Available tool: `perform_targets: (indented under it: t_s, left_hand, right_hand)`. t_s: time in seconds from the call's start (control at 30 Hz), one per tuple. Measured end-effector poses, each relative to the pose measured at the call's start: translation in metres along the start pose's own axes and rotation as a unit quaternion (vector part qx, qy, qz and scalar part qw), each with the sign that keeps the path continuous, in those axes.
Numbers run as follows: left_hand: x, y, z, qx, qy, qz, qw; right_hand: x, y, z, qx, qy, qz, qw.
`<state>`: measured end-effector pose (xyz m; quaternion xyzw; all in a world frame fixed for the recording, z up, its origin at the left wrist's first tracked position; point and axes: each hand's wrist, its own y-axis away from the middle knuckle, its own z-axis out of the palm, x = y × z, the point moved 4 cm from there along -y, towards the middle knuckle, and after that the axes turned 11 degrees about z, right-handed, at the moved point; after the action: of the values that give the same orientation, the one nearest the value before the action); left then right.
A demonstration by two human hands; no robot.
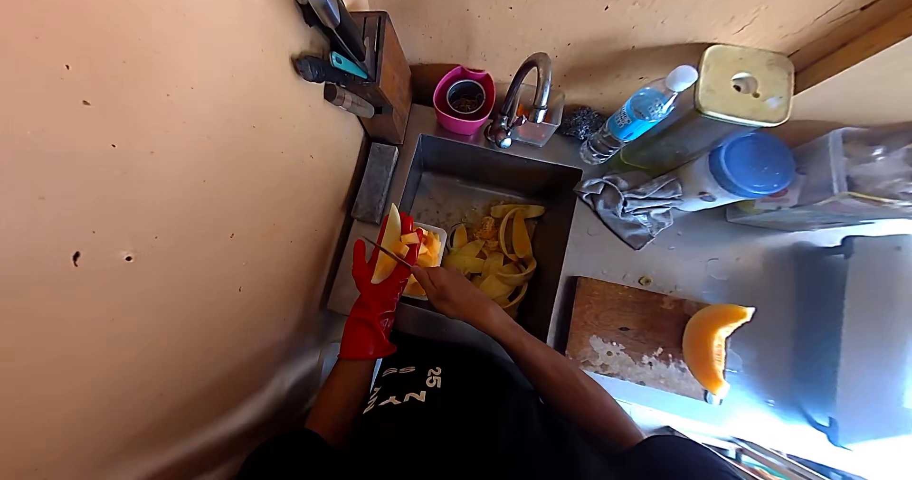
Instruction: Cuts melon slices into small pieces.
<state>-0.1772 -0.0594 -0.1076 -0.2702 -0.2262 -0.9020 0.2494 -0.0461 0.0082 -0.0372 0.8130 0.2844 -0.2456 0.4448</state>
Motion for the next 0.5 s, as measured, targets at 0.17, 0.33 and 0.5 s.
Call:
perform_targets:
  t_s: [0.17,0.33,0.5]
  left_hand:
    - [0.002,-0.002,0.013,-0.081,0.097,-0.037,0.991]
    - [0.006,0.013,0.010,-0.028,-0.056,0.022,0.998]
    - [0.016,0.020,0.013,0.000,-0.168,0.064,0.984]
  right_hand:
    - [0.003,-0.001,0.017,-0.049,0.068,0.074,0.994]
    - [0.005,-0.003,0.013,-0.056,0.011,0.041,0.998]
    - [-0.010,0.011,0.005,-0.011,0.001,0.004,1.000]
